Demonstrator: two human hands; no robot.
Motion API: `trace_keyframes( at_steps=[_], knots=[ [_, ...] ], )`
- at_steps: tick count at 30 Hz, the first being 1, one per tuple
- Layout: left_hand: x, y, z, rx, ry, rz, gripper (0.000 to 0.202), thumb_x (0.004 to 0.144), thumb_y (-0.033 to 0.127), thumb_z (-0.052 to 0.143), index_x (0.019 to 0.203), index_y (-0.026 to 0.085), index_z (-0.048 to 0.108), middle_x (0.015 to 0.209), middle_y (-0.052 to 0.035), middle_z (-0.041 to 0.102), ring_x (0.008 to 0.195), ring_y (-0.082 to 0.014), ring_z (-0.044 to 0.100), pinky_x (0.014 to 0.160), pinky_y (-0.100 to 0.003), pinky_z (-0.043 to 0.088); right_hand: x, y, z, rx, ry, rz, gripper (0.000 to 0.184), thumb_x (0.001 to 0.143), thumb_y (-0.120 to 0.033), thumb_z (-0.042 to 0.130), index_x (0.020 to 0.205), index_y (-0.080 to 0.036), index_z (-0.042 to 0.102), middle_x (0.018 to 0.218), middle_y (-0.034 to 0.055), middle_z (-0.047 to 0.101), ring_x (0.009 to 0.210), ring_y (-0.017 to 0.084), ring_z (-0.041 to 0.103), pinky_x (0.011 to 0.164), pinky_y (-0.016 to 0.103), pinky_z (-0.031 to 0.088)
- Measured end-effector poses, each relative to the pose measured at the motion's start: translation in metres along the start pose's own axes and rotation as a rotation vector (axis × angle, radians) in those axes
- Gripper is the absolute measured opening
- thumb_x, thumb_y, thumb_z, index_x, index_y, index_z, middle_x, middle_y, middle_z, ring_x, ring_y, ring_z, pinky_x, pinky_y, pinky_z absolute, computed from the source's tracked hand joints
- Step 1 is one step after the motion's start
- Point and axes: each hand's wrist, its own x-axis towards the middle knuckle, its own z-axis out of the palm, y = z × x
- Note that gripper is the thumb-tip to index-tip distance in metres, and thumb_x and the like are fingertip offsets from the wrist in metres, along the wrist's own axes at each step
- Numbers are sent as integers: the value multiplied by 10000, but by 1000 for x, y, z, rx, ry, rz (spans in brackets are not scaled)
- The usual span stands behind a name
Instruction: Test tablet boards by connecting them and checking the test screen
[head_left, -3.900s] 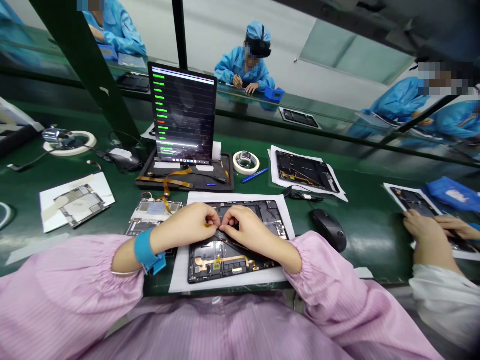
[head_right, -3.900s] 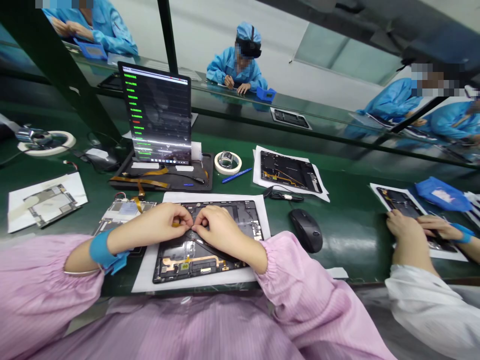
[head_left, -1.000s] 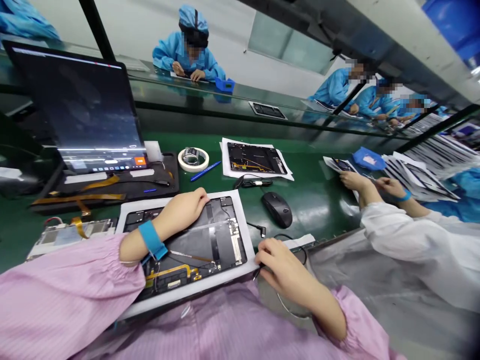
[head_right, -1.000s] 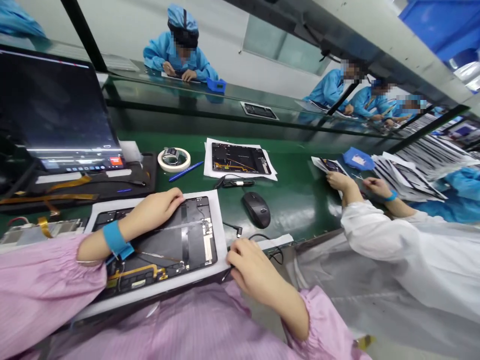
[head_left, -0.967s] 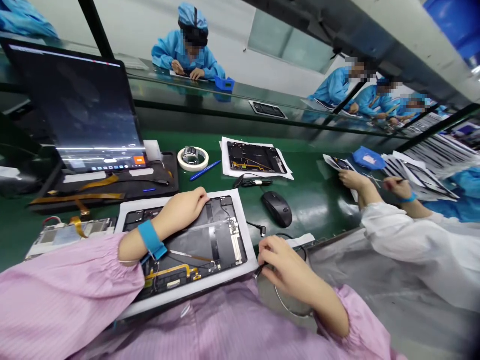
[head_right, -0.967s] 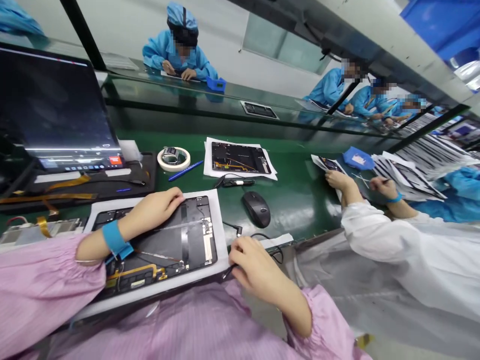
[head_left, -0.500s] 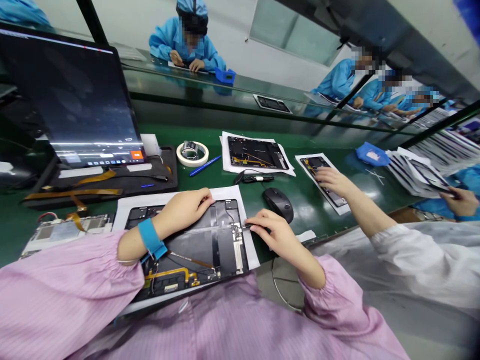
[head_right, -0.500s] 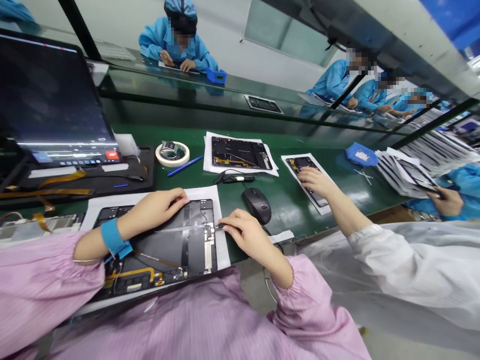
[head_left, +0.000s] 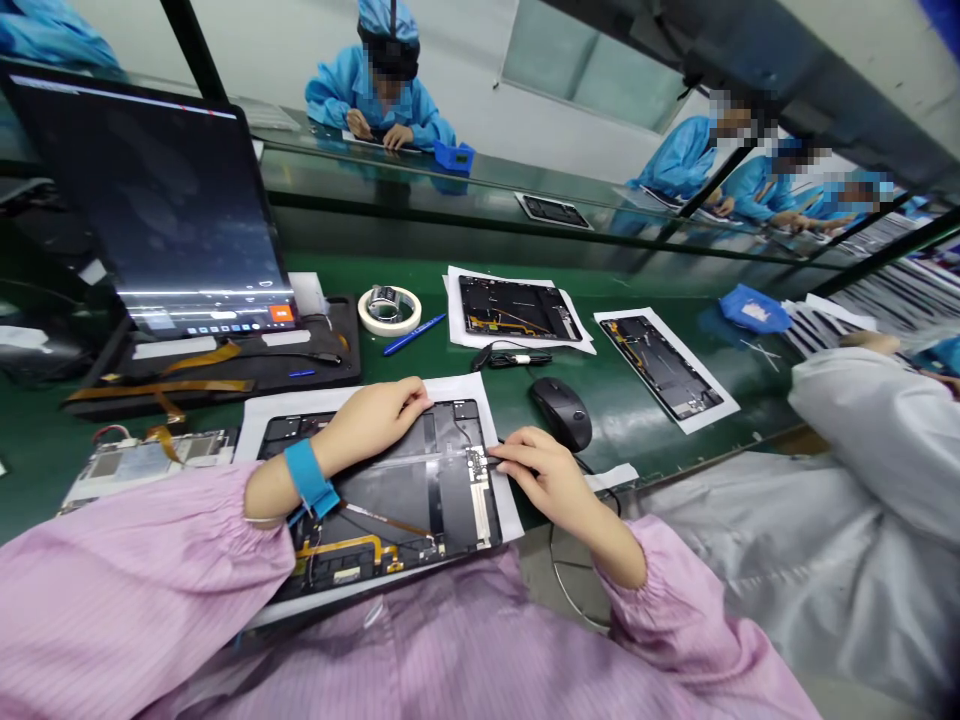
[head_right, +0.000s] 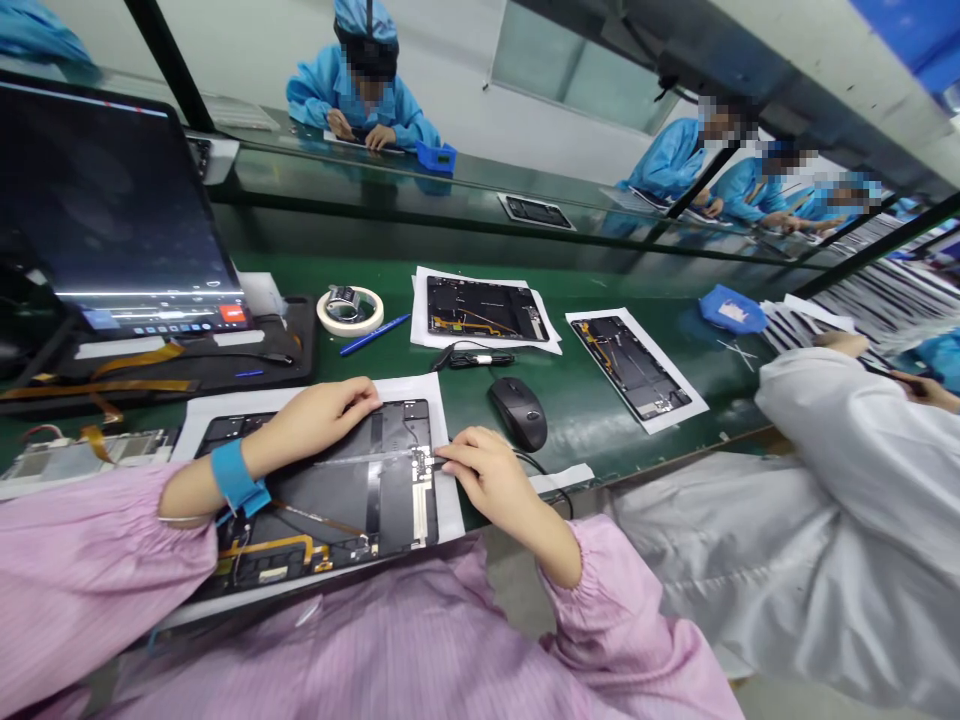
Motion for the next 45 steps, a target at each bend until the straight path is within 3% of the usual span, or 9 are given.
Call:
trace_keyframes(
  at_steps=[6, 10, 14, 28, 33, 36, 38, 42, 45],
  knots=[
    [0, 1, 1, -37, 57, 33, 186, 940, 313, 463, 884, 197, 597, 859, -34, 685, 790, -208, 625, 674, -277, 424, -6, -8, 3, -188, -43, -63, 252, 935, -170, 425, 1102, -169, 615, 981, 80, 636, 900, 170, 607, 794, 315, 522],
    [5, -1, -2, -32, 64, 23, 142, 928, 305, 522, 897, 202, 615, 821, -5, 696, 753, -186, 631, 612, -261, 402, -7, -1, 15, -461, 79, -193, 251, 932, -181, 392, 1114, -147, 562, 976, 106, 650, 870, 216, 634, 758, 369, 541],
    [6, -1, -3, -20, 70, 5, 158, 934, 324, 518, 901, 208, 621, 830, 5, 702, 756, -183, 637, 598, -267, 398, -3, 4, 20, -551, 119, -293, 239, 932, -185, 363, 1067, -139, 554, 900, 110, 648, 800, 222, 639, 698, 364, 548],
    [6, -2, -1, -44, 80, 23, 155, 927, 326, 533, 878, 205, 617, 807, 9, 695, 736, -182, 627, 583, -264, 375, 0, 13, 16, -444, 6, -309, 252, 922, -149, 356, 1078, -135, 553, 836, 87, 630, 749, 189, 615, 649, 313, 544],
    [5, -1, -3, -57, 78, 23, 150, 927, 312, 529, 873, 204, 618, 787, 11, 686, 713, -176, 617, 575, -261, 368, -1, 15, 9, -386, -44, -230, 286, 937, -244, 411, 1172, -164, 552, 866, 80, 648, 779, 198, 637, 663, 335, 564],
    [5, -2, -3, -56, 88, 21, 160, 930, 311, 519, 871, 202, 621, 799, 5, 686, 714, -176, 612, 576, -261, 365, -4, 19, 6, -266, 44, -115, 370, 918, -293, 480, 1265, -165, 492, 1005, 97, 667, 849, 187, 663, 730, 320, 581],
    [5, -2, -2, -68, 80, 28, 167, 928, 314, 515, 863, 200, 618, 788, 1, 680, 709, -178, 609, 581, -260, 368, -7, 20, 4, -222, 166, -65, 278, 913, -273, 495, 1162, -164, 553, 998, 93, 682, 852, 178, 675, 763, 309, 581],
    [2, -5, 1, -110, 75, 52, 206, 926, 342, 479, 850, 196, 601, 813, -22, 672, 745, -199, 608, 632, -271, 395, -10, 13, -1, -244, 309, -234, 173, 911, -173, 508, 1030, -181, 635, 937, 59, 712, 857, 164, 675, 798, 306, 563],
    [2, -9, 3, -115, 67, 50, 250, 927, 383, 439, 841, 201, 587, 829, -28, 668, 761, -214, 605, 646, -289, 394, -7, 8, -2, -246, 250, -287, 203, 915, -144, 511, 1074, -157, 635, 922, 54, 709, 849, 154, 646, 769, 307, 536]
  ],
)
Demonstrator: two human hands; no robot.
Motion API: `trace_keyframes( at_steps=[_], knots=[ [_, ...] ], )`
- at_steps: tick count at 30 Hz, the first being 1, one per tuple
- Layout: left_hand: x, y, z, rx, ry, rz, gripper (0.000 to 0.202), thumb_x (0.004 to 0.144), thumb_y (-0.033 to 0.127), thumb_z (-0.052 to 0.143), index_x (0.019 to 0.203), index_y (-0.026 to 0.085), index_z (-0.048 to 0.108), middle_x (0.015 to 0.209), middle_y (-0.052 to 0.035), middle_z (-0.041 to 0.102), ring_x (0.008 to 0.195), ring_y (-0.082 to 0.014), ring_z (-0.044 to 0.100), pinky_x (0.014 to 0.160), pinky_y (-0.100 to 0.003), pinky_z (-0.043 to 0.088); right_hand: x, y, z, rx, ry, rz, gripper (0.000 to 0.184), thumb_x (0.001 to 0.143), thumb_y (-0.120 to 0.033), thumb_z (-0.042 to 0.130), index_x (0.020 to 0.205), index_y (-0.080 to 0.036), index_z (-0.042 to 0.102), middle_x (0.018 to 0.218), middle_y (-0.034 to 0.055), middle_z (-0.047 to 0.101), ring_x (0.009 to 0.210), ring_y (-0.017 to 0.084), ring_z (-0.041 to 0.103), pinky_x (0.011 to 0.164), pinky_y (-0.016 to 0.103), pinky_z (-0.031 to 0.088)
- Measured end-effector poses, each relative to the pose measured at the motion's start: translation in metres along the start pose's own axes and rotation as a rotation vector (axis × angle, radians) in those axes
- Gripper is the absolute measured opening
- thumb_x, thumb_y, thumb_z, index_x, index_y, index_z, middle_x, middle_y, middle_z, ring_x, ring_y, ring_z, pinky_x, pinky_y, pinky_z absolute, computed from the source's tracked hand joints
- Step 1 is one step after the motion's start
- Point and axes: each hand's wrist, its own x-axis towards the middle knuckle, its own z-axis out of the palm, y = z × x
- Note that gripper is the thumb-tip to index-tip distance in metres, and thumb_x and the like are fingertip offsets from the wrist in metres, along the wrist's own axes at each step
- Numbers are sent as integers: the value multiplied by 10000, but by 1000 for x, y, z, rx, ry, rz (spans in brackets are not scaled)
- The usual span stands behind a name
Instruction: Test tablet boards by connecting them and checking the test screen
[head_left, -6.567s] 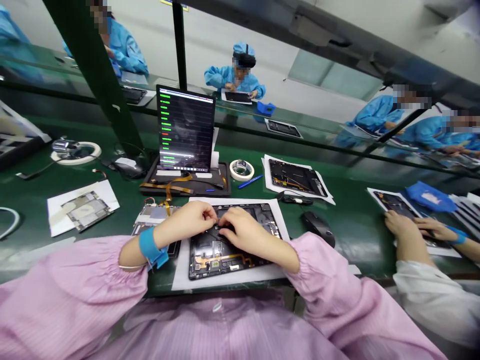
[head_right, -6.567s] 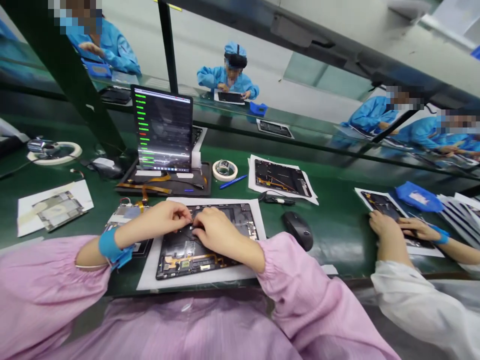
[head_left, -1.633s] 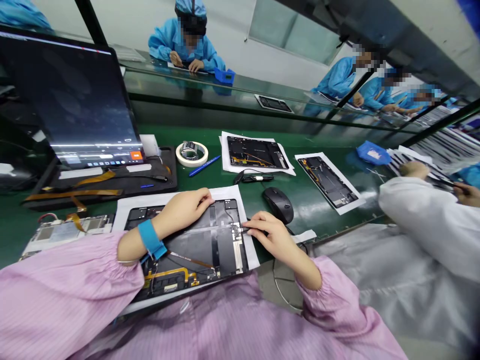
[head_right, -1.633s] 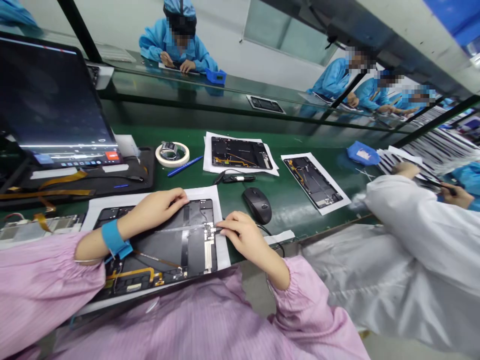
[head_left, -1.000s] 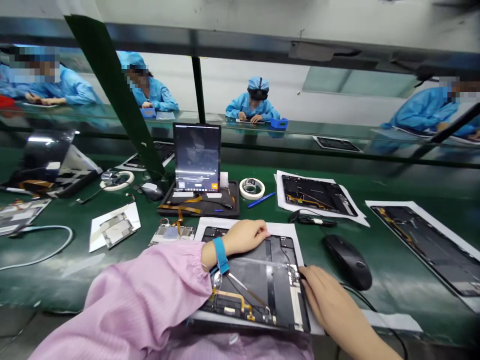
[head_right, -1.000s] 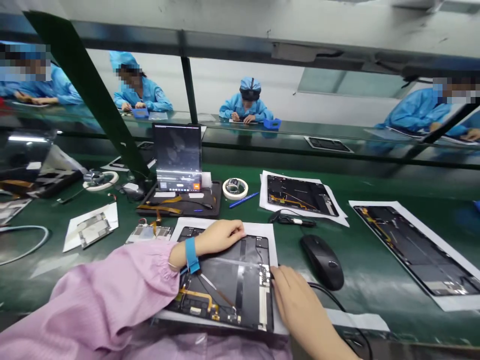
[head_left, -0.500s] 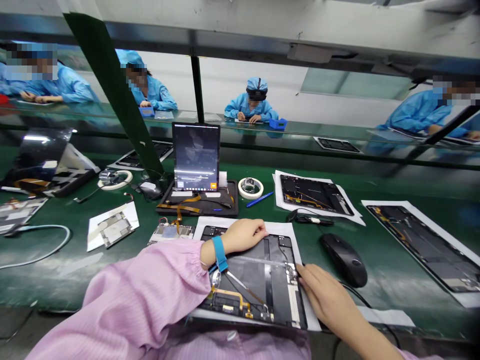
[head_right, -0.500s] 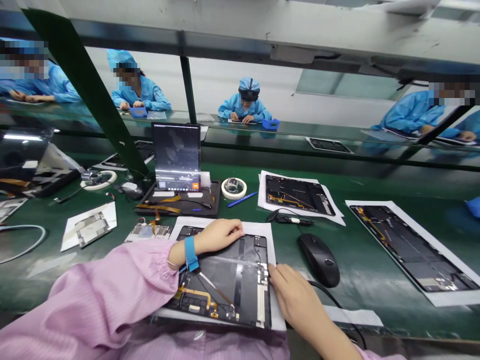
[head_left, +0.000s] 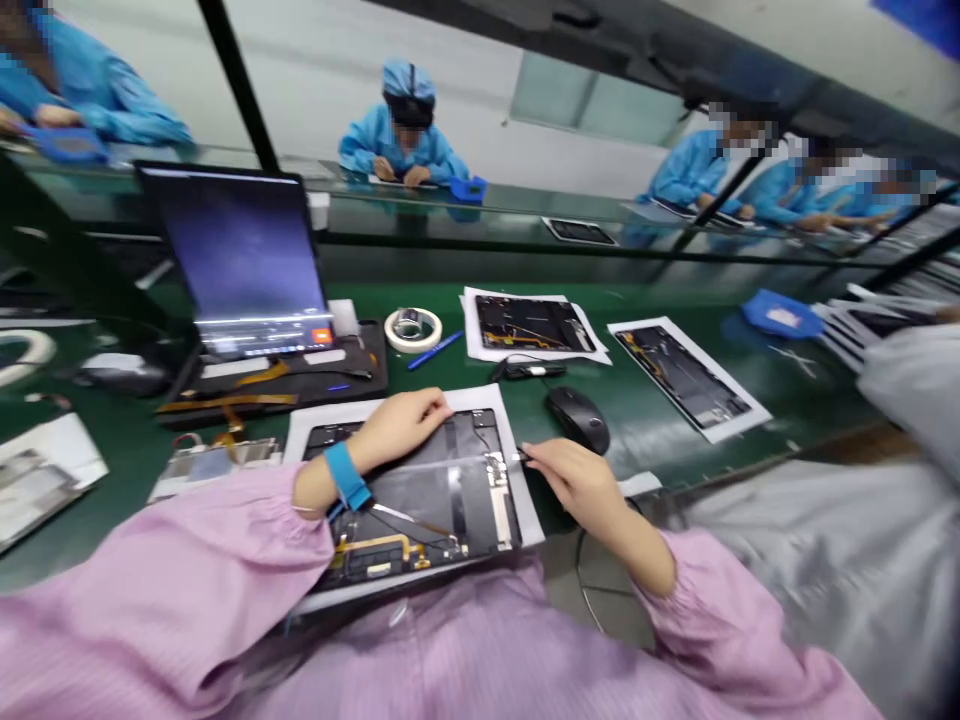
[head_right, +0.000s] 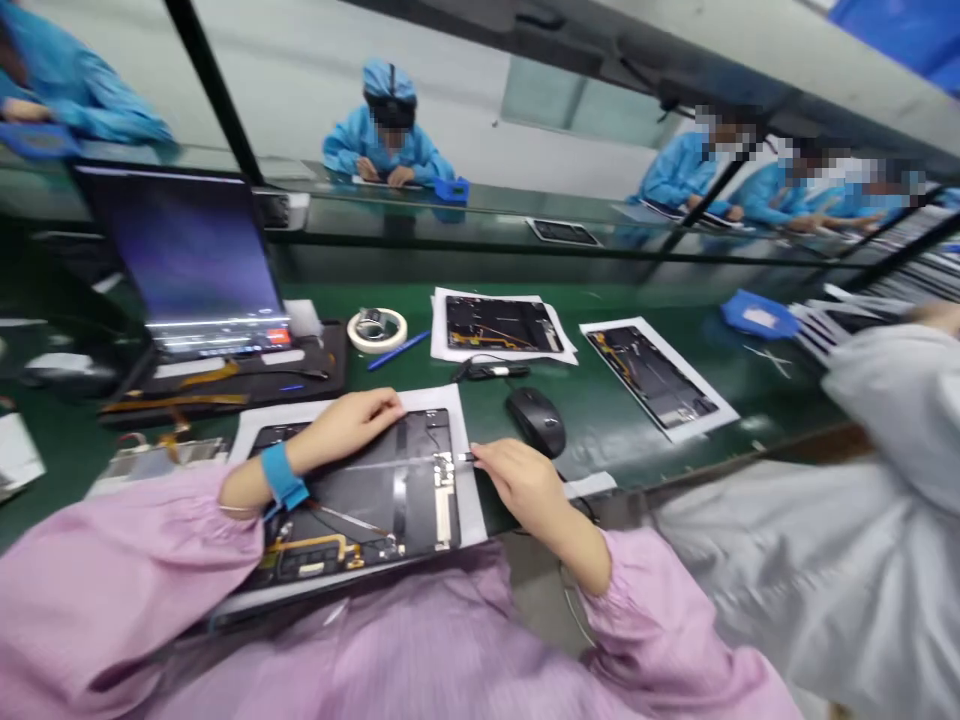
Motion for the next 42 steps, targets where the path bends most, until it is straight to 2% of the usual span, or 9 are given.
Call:
trace_keyframes(
  at_steps=[13, 20, 23, 25, 28, 30, 32, 36, 42],
  knots=[
    [1, -2, -1, 28, -39, -37, 275, 918, 422, 408, 832, 214, 565, 788, -14, 655, 734, -221, 594, 620, -297, 368, 4, -6, 10, -12, -69, -9, 146, 910, -165, 535, 1011, -152, 641, 858, 31, 687, 861, 170, 525, 804, 336, 396],
    [-1, 7, 4, -44, 45, -10, 185, 893, 324, 510, 799, 194, 601, 748, -17, 658, 699, -201, 598, 628, -289, 406, -4, -19, 17, -34, -129, 194, 147, 927, -159, 471, 1007, -146, 593, 888, 58, 641, 830, 182, 539, 739, 330, 435],
    [-1, 17, -18, -30, 196, 104, 137, 866, 306, 574, 841, 181, 622, 851, -46, 670, 847, -220, 600, 784, -322, 446, -9, -16, 22, -78, -109, 188, 139, 932, -174, 462, 1022, -155, 566, 908, 60, 629, 831, 186, 555, 744, 335, 454],
    [-5, 15, -51, 10, 369, 132, 181, 891, 336, 541, 892, 179, 630, 951, -64, 670, 943, -232, 584, 876, -353, 436, -11, -11, 26, -101, -87, 154, 140, 937, -202, 462, 1036, -165, 554, 921, 59, 626, 841, 188, 564, 755, 339, 462],
    [-27, -13, -118, 24, 676, -44, 270, 933, 341, 421, 965, 177, 633, 998, -58, 677, 949, -219, 606, 866, -336, 464, -12, -4, 30, -122, -58, 119, 145, 945, -240, 452, 1040, -177, 542, 916, 58, 622, 839, 190, 572, 755, 339, 472],
    [-47, -48, -157, 90, 863, -282, 266, 885, 267, 441, 1034, 166, 638, 1087, -63, 668, 1026, -213, 600, 931, -314, 447, -13, -2, 32, -135, -47, 109, 153, 950, -257, 438, 1039, -182, 538, 905, 57, 620, 822, 190, 574, 741, 339, 476],
    [-63, -86, -181, 120, 889, -549, 346, 793, 166, 462, 1093, 109, 625, 1110, -116, 663, 1061, -235, 600, 978, -329, 430, -13, -2, 33, -148, -45, 103, 159, 954, -267, 425, 1035, -187, 536, 897, 57, 619, 814, 191, 577, 735, 342, 480],
    [-73, -136, -185, 38, 735, -630, 346, 633, 106, 497, 923, 127, 684, 899, -88, 723, 933, -255, 662, 875, -314, 506, -12, -1, 33, -162, -37, 99, 172, 958, -288, 410, 1033, -191, 532, 887, 57, 620, 816, 193, 584, 736, 345, 489],
    [-69, -152, -171, -6, 611, -569, 290, 625, 186, 510, 856, 148, 681, 830, -56, 729, 837, -238, 675, 793, -293, 516, -12, 0, 33, -165, -12, 80, 194, 954, -318, 418, 1036, -199, 546, 897, 58, 634, 826, 195, 605, 741, 337, 500]
  ],
)
